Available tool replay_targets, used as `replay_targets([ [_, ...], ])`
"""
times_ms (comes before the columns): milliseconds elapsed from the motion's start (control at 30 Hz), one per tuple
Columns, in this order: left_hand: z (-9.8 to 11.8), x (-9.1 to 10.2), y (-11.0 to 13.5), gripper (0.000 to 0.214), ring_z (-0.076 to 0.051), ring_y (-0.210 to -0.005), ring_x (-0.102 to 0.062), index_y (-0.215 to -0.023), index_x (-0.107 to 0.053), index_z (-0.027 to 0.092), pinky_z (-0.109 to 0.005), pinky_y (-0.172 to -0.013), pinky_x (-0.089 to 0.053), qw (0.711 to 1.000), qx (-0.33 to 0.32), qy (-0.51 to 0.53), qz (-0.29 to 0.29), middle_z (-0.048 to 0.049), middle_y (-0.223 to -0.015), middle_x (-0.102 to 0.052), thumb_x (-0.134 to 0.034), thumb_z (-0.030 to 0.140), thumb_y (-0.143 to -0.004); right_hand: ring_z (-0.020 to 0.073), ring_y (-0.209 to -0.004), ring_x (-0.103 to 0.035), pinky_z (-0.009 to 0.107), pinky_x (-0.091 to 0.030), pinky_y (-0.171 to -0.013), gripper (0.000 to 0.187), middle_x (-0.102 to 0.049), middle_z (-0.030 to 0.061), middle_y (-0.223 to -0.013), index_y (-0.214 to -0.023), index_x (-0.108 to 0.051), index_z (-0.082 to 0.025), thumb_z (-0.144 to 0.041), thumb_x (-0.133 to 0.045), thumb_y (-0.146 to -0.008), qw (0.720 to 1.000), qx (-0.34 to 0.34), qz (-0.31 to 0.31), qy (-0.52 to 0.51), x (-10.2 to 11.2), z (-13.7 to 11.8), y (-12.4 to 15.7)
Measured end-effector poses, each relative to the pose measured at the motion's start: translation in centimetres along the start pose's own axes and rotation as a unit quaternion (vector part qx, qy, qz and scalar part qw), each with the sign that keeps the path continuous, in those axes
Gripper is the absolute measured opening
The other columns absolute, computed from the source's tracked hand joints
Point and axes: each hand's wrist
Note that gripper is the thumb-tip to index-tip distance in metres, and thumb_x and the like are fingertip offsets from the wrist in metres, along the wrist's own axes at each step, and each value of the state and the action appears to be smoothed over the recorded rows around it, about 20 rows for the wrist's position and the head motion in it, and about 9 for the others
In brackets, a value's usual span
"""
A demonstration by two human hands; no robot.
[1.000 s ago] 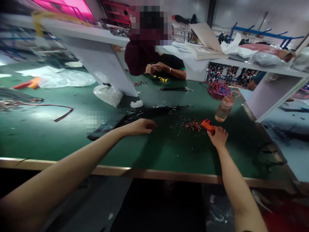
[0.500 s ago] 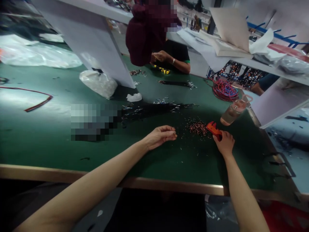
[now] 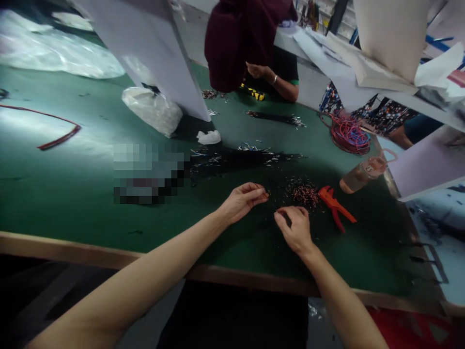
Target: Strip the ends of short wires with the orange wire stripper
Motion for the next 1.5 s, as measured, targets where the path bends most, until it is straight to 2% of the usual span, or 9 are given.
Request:
replay_targets([
  [267, -0.5, -0.4, 0.7, 0.035, -0.014, -0.063, -0.066, -0.071, -0.066, 0.014, -0.033, -0.075, -0.056, 0.997, 0.019, -0.070, -0.040, -0.0010, -0.070, -0.068, -0.085, 0.040, -0.056, 0.0176, -0.062, -0.060, 0.033, -0.048, -0.071, 0.026, -0.065, 0.0015, -0.064, -0.071, -0.061, -0.022, -0.030, -0.048, -0.092, 0.993, 0.053, 0.064, -0.078, -1.3, 0.3, -0.4],
  [533, 0.3, -0.4, 1.2, 0.035, -0.014, -0.063, -0.062, -0.064, -0.070, 0.018, -0.028, -0.069, -0.052, 0.977, -0.041, -0.206, -0.036, -0.0027, -0.064, -0.068, -0.077, 0.051, -0.064, 0.0165, -0.061, -0.061, 0.037, -0.048, -0.077, 0.023, -0.065, 0.0006, -0.065, -0.074, -0.060, -0.022, -0.025, -0.049, -0.094, 0.991, 0.098, 0.091, -0.028, -1.0, 0.6, -0.3],
  [667, 0.6, -0.3, 0.8, 0.034, -0.013, -0.060, -0.060, -0.065, -0.069, 0.018, -0.026, -0.067, -0.051, 0.982, -0.031, -0.186, 0.021, -0.0009, -0.062, -0.066, -0.079, 0.050, -0.062, 0.0207, -0.073, -0.064, 0.036, -0.049, -0.075, 0.022, -0.068, 0.0056, -0.075, -0.080, -0.063, -0.021, -0.027, -0.047, -0.094, 0.990, 0.022, 0.137, 0.033, 2.3, 2.7, 0.3],
  [767, 0.5, -0.2, 0.7, 0.039, -0.012, -0.060, -0.060, -0.065, -0.069, 0.016, -0.025, -0.065, -0.050, 0.983, -0.011, -0.178, 0.042, -0.0006, -0.062, -0.065, -0.082, 0.052, -0.055, 0.0269, -0.093, -0.063, 0.042, -0.048, -0.086, 0.025, -0.070, 0.0124, -0.097, -0.102, -0.064, -0.018, -0.036, -0.049, -0.091, 0.974, -0.063, 0.162, 0.147, 5.1, 6.1, 1.3],
  [900, 0.2, -0.2, 0.8, 0.048, -0.014, -0.060, -0.061, -0.065, -0.070, 0.014, -0.026, -0.063, -0.052, 0.979, -0.013, -0.189, 0.071, -0.0032, -0.067, -0.068, -0.085, 0.056, -0.045, 0.0338, -0.116, -0.053, 0.048, -0.041, -0.097, 0.054, -0.060, 0.0198, -0.125, -0.129, -0.051, -0.011, -0.039, -0.056, -0.082, 0.940, -0.176, 0.087, 0.280, 7.2, 10.2, 3.2],
  [1000, 0.4, -0.4, 0.7, 0.050, -0.015, -0.062, -0.061, -0.065, -0.071, 0.014, -0.027, -0.060, -0.053, 0.976, -0.005, -0.195, 0.092, -0.0046, -0.070, -0.070, -0.086, 0.055, -0.040, 0.0349, -0.123, -0.049, 0.047, -0.037, -0.101, 0.066, -0.053, 0.0220, -0.135, -0.137, -0.043, -0.008, -0.037, -0.060, -0.081, 0.924, -0.234, 0.011, 0.304, 7.4, 11.2, 3.8],
  [1100, 0.5, -0.5, 0.6, 0.045, -0.015, -0.062, -0.060, -0.065, -0.072, 0.015, -0.025, -0.057, -0.053, 0.977, 0.005, -0.188, 0.105, -0.0035, -0.070, -0.070, -0.088, 0.048, -0.038, 0.0368, -0.124, -0.047, 0.050, -0.034, -0.102, 0.065, -0.051, 0.0229, -0.137, -0.140, -0.041, -0.010, -0.036, -0.059, -0.083, 0.926, -0.276, -0.009, 0.257, 7.2, 10.6, 3.3],
  [1300, 0.6, -0.1, 0.3, 0.029, -0.013, -0.064, -0.062, -0.062, -0.071, 0.017, -0.020, -0.057, -0.054, 0.981, 0.004, -0.147, 0.123, -0.0005, -0.071, -0.070, -0.086, 0.033, -0.043, 0.0362, -0.118, -0.050, 0.052, -0.037, -0.098, 0.049, -0.057, 0.0225, -0.127, -0.130, -0.053, -0.011, -0.025, -0.059, -0.083, 0.938, -0.289, 0.038, 0.189, 8.3, 9.6, 2.2],
  [1500, 0.7, -0.9, 0.7, 0.037, -0.012, -0.058, -0.057, -0.065, -0.070, 0.016, -0.022, -0.054, -0.050, 0.982, -0.014, -0.140, 0.122, -0.0010, -0.066, -0.067, -0.088, 0.037, -0.040, 0.0208, -0.100, -0.061, 0.035, -0.048, -0.088, 0.041, -0.065, 0.0094, -0.115, -0.131, -0.051, -0.017, -0.036, -0.040, -0.096, 0.976, -0.212, 0.038, -0.020, 9.7, 7.5, 2.9],
])
Point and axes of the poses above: each hand's wrist, its own y-axis away from the middle knuckle, its own x-axis out of the back of the hand, z = x × y
